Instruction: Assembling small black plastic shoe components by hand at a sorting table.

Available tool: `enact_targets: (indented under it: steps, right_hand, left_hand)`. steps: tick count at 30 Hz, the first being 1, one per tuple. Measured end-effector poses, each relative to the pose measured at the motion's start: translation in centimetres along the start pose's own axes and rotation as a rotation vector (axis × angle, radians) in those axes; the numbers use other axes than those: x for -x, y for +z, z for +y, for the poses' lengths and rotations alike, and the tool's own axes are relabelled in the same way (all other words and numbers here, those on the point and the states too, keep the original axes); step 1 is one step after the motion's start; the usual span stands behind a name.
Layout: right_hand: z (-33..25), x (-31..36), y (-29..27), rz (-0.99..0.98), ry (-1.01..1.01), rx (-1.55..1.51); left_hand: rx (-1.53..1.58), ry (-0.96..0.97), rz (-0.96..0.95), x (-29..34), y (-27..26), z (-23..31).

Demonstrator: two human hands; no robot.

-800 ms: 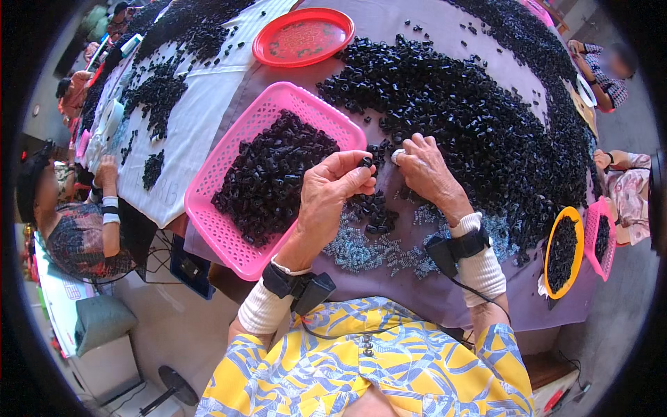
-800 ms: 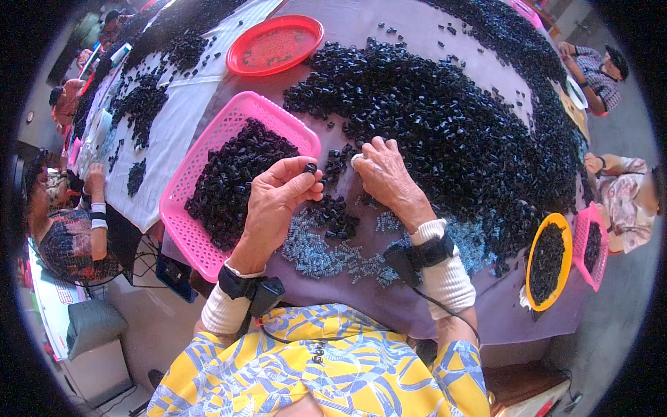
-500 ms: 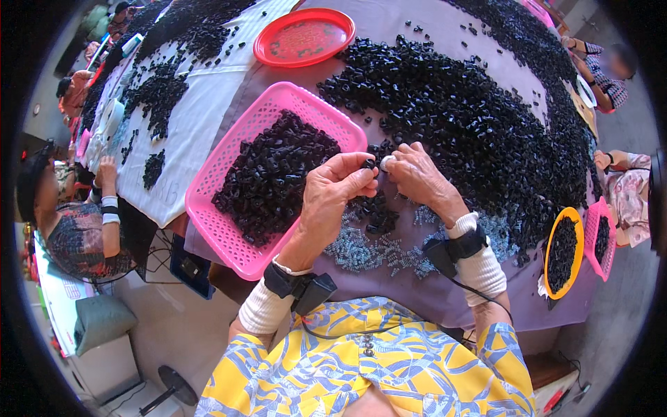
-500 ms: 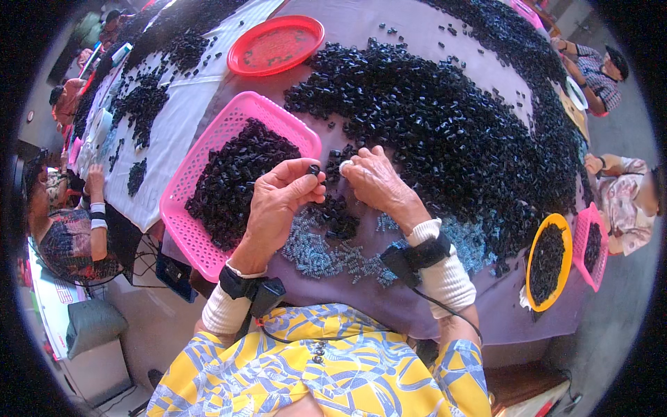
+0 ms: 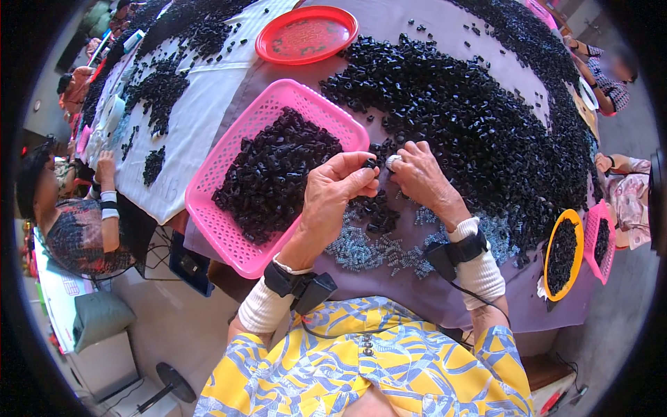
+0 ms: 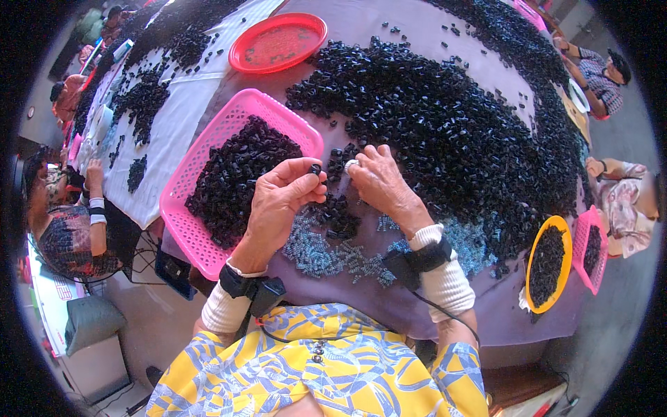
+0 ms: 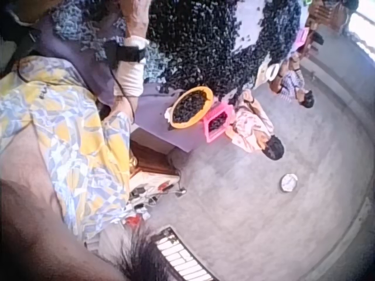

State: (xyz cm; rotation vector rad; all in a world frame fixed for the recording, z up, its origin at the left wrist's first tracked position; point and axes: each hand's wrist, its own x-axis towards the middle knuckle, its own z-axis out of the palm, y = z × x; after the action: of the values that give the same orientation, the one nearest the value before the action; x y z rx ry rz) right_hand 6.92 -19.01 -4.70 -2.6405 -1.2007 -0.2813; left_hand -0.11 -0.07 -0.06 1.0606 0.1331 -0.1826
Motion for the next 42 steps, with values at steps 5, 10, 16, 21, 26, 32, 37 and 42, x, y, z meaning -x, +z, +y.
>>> enact_targets:
  steps: [5, 10, 16, 21, 26, 32, 37, 42]
  right_hand:
    - [0.5, -0.1, -0.1, 0.023, 0.057, -0.069]
    - [-1.0, -0.5, -4.8, 0.223, 0.212, -0.47]
    - [-2.5, -1.0, -6.9, 0.389, 0.169, -0.658]
    - [-2.7, -1.1, -6.7, 0.443, 0.017, -0.525]
    - [-2.9, -1.2, -7.2, 0.422, -0.013, -0.457]
    - [-3.2, -1.4, -7.8, 0.389, -0.03, -0.424]
    - [-3.2, -1.3, -7.8, 0.38, -0.01, -0.443]
    - [-3.1, -1.0, -7.9, 0.343, 0.01, -0.41]
  left_hand:
    - [0.012, -0.01, -0.008, 0.0, 0.4, -0.1]
    - [-0.002, 0.004, -0.029, 0.0, 0.1, -0.6]
    - [-0.084, 0.052, -0.057, -0.1, 0.9, -0.6]
    - [-0.117, 0.108, -0.062, 0.0, 1.3, -0.4]
    - [-0.181, 0.156, -0.052, 0.0, 1.4, -0.5]
    - [-0.261, 0.163, -0.014, 0.2, 1.6, -0.4]
    - [-0.246, 0.171, -0.006, 0.2, 1.9, -0.3]
    - [-0.249, 0.19, -0.005, 0.1, 2.0, -0.2]
